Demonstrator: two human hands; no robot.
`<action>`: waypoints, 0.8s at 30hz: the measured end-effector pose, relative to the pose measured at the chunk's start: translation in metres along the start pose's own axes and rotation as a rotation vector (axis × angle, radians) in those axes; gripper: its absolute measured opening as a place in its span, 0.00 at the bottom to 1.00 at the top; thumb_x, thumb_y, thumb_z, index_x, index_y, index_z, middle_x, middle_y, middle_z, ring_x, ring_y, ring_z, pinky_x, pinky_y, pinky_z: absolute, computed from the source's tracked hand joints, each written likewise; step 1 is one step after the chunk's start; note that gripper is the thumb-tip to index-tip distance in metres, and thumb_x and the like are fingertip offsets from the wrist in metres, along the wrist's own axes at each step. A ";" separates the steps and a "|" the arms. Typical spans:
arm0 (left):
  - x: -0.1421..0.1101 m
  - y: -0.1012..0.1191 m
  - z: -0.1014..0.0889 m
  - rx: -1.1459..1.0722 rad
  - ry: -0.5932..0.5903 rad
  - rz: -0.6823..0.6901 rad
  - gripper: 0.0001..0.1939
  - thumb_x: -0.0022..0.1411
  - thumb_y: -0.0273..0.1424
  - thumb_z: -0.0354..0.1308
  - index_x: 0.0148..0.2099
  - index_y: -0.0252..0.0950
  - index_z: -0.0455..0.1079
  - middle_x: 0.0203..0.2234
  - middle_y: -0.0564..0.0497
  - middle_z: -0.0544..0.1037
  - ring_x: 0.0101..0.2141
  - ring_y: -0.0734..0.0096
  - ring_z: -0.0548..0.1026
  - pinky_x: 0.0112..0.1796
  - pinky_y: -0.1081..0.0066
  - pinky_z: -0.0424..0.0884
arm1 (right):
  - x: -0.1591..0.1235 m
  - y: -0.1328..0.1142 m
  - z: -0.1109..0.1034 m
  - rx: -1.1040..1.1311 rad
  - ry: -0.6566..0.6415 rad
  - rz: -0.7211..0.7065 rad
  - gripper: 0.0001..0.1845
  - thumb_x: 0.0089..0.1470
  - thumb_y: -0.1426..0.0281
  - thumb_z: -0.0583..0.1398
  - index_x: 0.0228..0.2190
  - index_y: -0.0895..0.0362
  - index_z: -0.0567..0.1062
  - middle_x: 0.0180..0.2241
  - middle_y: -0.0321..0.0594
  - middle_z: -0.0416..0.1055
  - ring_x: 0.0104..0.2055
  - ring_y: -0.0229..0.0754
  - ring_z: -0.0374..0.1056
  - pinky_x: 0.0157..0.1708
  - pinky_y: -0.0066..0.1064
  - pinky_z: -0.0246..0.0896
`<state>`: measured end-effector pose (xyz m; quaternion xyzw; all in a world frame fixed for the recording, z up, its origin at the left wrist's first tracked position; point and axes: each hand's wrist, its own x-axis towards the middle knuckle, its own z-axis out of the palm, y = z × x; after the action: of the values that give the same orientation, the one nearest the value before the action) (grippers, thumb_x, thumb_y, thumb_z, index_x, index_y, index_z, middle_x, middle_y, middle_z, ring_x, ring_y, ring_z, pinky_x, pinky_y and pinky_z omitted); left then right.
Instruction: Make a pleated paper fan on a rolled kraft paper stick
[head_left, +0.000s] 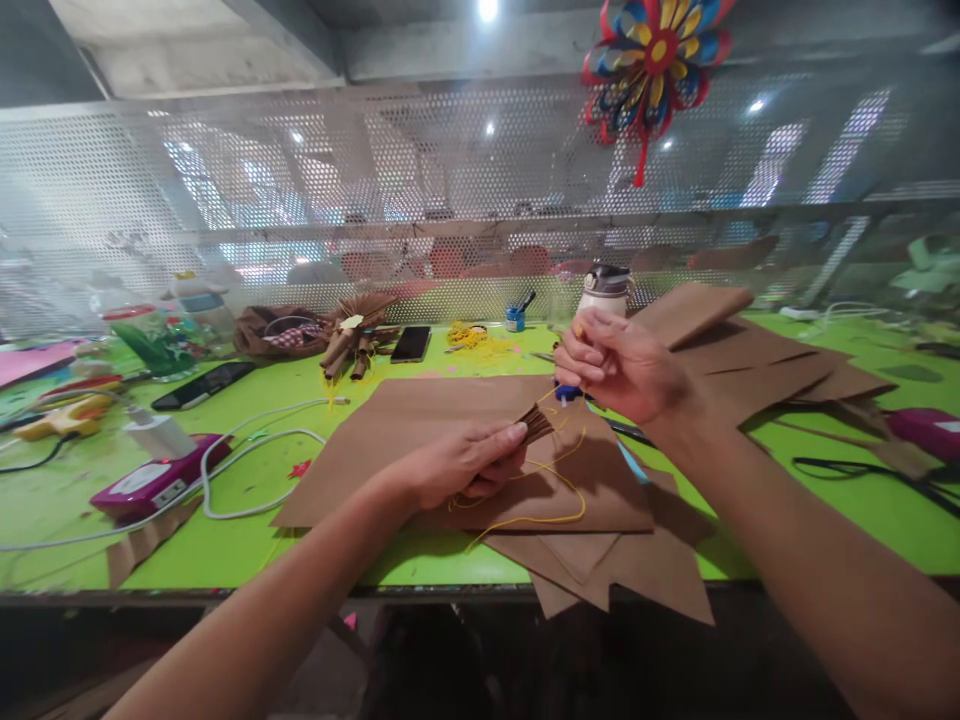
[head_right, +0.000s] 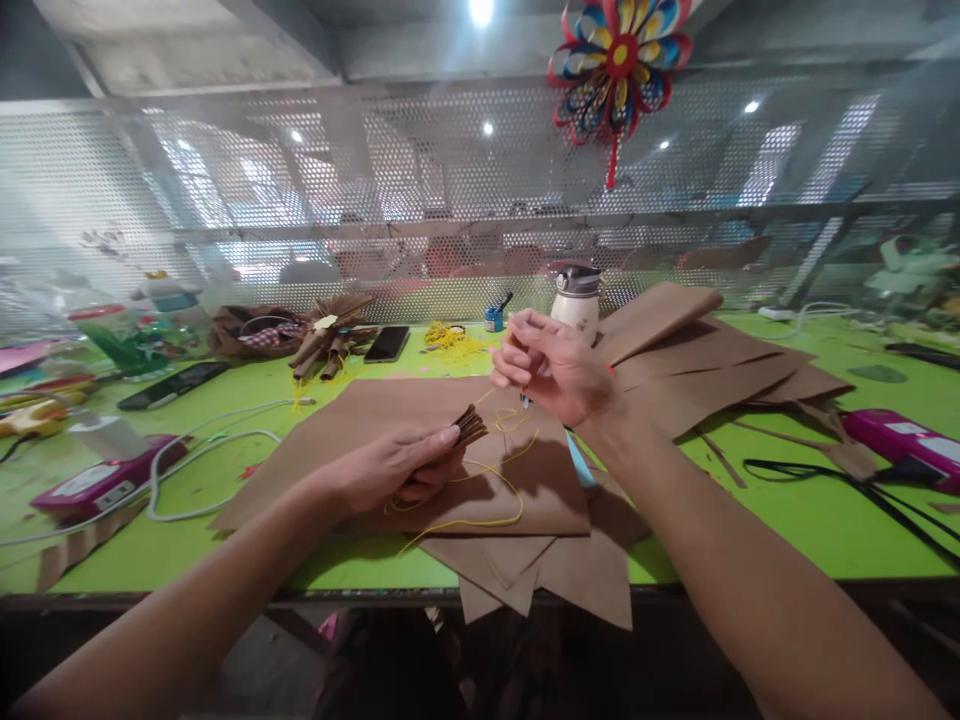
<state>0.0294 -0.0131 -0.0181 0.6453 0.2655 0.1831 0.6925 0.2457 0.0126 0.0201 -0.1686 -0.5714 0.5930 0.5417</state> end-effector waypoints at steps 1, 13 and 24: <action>0.000 0.000 0.002 0.034 -0.012 -0.004 0.20 0.62 0.47 0.47 0.29 0.36 0.56 0.19 0.59 0.51 0.19 0.80 0.46 0.18 0.77 0.42 | 0.000 0.001 0.002 -0.019 0.008 -0.011 0.14 0.50 0.65 0.62 0.21 0.54 0.62 0.16 0.26 0.50 0.17 0.30 0.47 0.21 0.28 0.51; 0.004 -0.002 0.006 0.300 0.087 0.033 0.23 0.64 0.49 0.42 0.25 0.36 0.54 0.17 0.58 0.53 0.18 0.80 0.49 0.17 0.76 0.47 | 0.004 0.004 0.001 -0.197 0.153 -0.071 0.17 0.49 0.64 0.63 0.21 0.53 0.59 0.15 0.24 0.43 0.16 0.29 0.39 0.17 0.27 0.38; 0.008 -0.008 -0.001 -0.017 0.075 -0.031 0.22 0.62 0.49 0.46 0.27 0.36 0.54 0.17 0.60 0.50 0.17 0.83 0.45 0.15 0.79 0.41 | 0.016 -0.009 -0.061 -0.542 0.476 -0.227 0.10 0.50 0.62 0.57 0.22 0.53 0.65 0.21 0.35 0.63 0.24 0.38 0.62 0.25 0.34 0.59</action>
<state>0.0344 -0.0081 -0.0272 0.6278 0.2998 0.1987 0.6903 0.2935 0.0541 0.0167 -0.3744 -0.5809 0.3006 0.6573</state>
